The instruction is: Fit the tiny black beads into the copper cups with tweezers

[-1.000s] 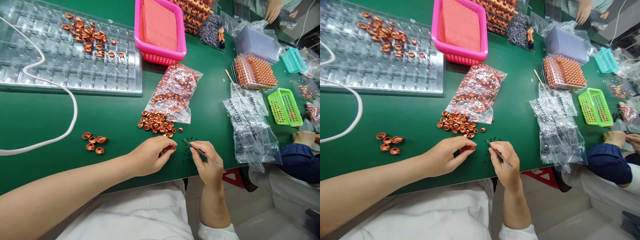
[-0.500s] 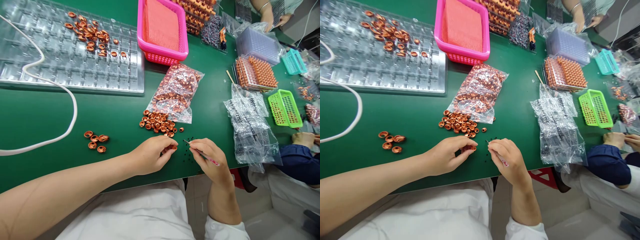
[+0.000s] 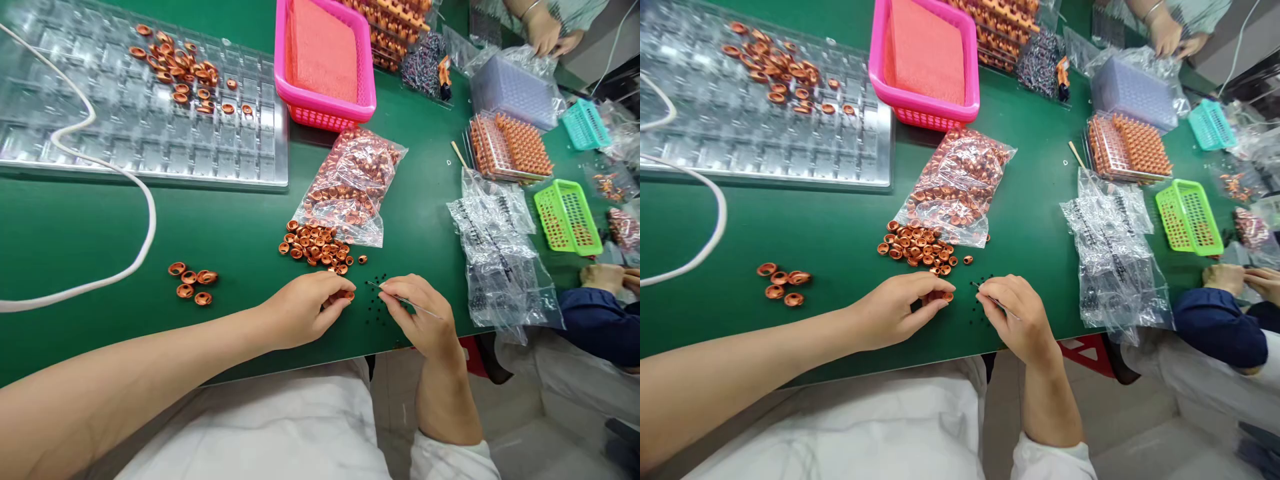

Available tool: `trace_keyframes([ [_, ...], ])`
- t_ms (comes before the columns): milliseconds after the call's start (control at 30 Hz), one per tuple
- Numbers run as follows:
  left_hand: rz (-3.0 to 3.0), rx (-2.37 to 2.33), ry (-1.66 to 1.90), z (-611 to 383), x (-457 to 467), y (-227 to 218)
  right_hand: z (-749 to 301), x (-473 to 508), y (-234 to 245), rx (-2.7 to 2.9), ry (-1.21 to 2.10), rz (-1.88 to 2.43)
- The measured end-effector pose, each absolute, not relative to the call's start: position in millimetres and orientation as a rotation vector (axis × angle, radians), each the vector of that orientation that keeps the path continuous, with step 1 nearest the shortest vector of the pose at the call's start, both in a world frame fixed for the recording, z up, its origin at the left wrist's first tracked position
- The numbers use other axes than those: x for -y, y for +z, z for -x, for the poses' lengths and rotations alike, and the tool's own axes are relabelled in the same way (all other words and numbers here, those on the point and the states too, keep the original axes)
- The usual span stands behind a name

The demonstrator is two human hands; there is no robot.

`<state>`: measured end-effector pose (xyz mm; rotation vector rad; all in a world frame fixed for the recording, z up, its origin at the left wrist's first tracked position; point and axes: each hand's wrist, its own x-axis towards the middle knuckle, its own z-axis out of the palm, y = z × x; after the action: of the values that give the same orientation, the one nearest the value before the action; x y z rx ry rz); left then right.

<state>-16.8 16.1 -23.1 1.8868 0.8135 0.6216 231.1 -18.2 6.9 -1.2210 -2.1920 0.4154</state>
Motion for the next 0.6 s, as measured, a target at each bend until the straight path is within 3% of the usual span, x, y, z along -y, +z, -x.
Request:
trace_keyframes([
  [300,-1.9,-0.808,0.659,17,-14,-23,-204,53,0,1.615,0.376,1.325],
  [600,-1.914,-0.797,0.659,18,-12,-23,-191,63,-1,1.726,0.458,1.272],
])
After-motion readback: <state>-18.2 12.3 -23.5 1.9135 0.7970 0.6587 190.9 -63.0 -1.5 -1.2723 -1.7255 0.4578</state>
